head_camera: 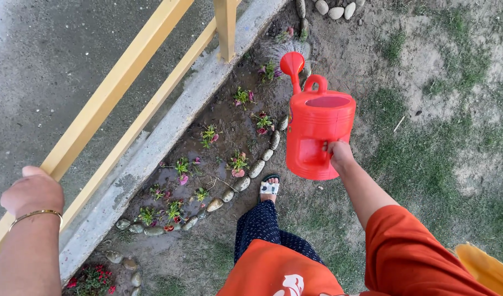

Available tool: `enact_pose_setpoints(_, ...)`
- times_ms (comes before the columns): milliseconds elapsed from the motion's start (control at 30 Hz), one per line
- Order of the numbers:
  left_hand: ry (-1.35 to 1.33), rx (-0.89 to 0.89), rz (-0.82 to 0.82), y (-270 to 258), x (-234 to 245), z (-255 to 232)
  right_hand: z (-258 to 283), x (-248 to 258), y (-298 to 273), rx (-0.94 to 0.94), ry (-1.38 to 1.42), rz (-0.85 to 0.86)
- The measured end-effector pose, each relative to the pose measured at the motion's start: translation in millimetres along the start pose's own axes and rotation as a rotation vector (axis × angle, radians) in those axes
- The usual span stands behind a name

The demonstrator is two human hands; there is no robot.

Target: Watering garden plants and flowers using a watering can.

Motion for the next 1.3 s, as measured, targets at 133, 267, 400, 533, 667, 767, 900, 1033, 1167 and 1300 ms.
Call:
enact_pose_setpoints(133,0.008,-0.008,-0.004,1,-2,1,-10,5,-8,-0.033,-0.009,-0.028)
enact_pose_setpoints(267,-0.001,-0.011,-0.013,4,-4,0,-17,11,1,-0.035,-0.025,-0.018)
enact_pose_setpoints(400,0.008,-0.008,-0.001,7,-9,3,-17,13,1,-0.012,-0.027,-0.009)
enact_pose_setpoints(533,-0.018,-0.008,0.029,6,0,-1,-22,23,-3,0.015,-0.027,-0.033)
enact_pose_setpoints(667,-0.047,-0.022,-0.004,10,-4,-1,-28,27,-19,0.046,-0.022,-0.027)
enact_pose_setpoints(767,-0.088,-0.031,-0.035,11,-1,-2,-41,30,-28,0.049,-0.010,-0.011)
enact_pose_setpoints(900,-0.175,-0.021,-0.059,12,10,-7,-66,33,-53,0.041,0.022,-0.017)
enact_pose_setpoints(1033,-0.200,-0.003,-0.083,24,-4,-13,-95,38,-93,0.012,-0.003,-0.047)
enact_pose_setpoints(1167,-0.212,-0.032,-0.170,39,-13,-16,-134,44,-126,0.009,0.004,-0.022)
enact_pose_setpoints(1300,-0.201,-0.034,-0.187,49,-19,-21,-172,47,-150,-0.040,-0.003,-0.055)
Point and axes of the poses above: each hand's wrist, its own y-axis towards the middle knuckle, its own x-axis out of the back of the hand, z = x × y, the point moved 5 cm from there along y, towards the middle knuckle, and after that the axes turned 14 degrees about -z, right-handed, at the moved point
